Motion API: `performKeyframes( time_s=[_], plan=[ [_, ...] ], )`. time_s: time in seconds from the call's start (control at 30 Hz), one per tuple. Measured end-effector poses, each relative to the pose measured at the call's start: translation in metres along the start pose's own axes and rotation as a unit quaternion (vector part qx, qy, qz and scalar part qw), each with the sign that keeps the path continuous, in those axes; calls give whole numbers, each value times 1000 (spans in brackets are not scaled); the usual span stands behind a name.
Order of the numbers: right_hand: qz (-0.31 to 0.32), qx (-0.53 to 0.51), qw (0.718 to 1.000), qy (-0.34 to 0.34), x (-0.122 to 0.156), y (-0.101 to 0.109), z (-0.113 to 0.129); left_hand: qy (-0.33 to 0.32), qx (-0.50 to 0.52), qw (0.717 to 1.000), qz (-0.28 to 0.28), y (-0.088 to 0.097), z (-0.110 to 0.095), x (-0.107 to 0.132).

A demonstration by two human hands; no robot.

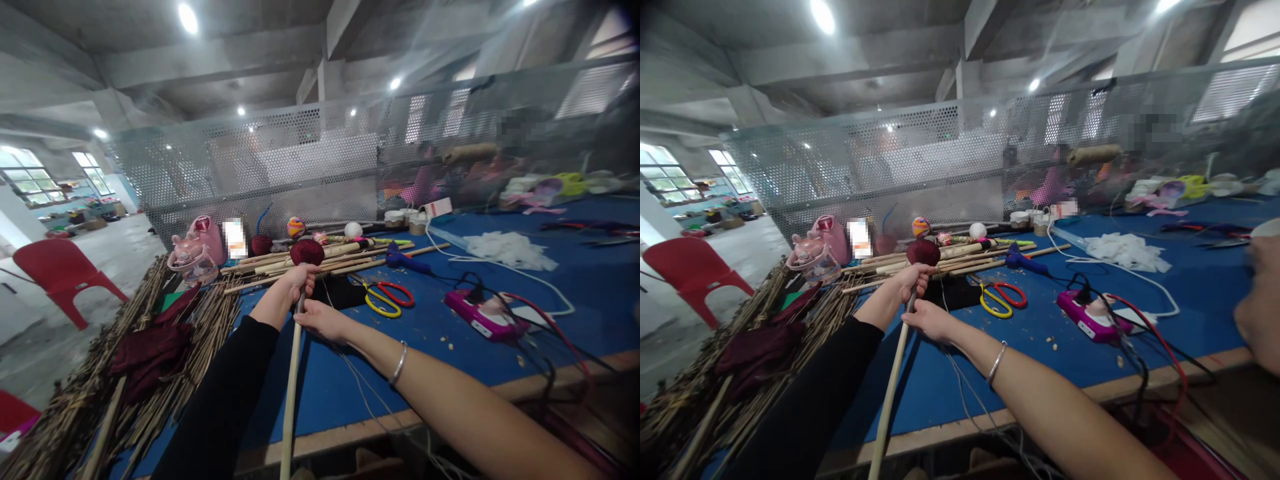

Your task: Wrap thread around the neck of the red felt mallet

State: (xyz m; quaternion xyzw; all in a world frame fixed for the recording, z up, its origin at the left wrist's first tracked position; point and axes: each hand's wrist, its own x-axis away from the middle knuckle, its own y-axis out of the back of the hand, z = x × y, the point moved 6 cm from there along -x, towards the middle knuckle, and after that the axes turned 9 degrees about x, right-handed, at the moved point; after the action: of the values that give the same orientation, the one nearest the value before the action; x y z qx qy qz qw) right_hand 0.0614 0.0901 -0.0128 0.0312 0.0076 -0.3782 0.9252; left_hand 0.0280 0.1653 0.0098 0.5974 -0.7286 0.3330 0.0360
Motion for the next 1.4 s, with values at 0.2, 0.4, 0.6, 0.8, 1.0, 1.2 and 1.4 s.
performKeyframes(
  time_s=[0.2,0.4,0.6,0.8,1.0,1.2,1.4],
  plan=[
    [-2,4,1000,20,-2,1,-1,-46,32,998,15,4,8,8],
    [0,15,1000,13,-2,3,-1,-105,103,989,32,24,13,12],
    [1,19,1000,12,0,3,-1,-107,97,989,15,38,15,12],
    [-1,33,999,-12,2,3,-1,-192,108,975,15,38,9,10],
    [-6,38,999,-18,3,2,0,-193,122,973,-14,39,10,12],
    [-13,28,1000,-2,-3,-2,-3,-268,-22,956,-118,32,-6,13],
    [-57,38,998,-2,-7,4,-10,-324,-268,880,-221,16,-25,17]
  ],
)
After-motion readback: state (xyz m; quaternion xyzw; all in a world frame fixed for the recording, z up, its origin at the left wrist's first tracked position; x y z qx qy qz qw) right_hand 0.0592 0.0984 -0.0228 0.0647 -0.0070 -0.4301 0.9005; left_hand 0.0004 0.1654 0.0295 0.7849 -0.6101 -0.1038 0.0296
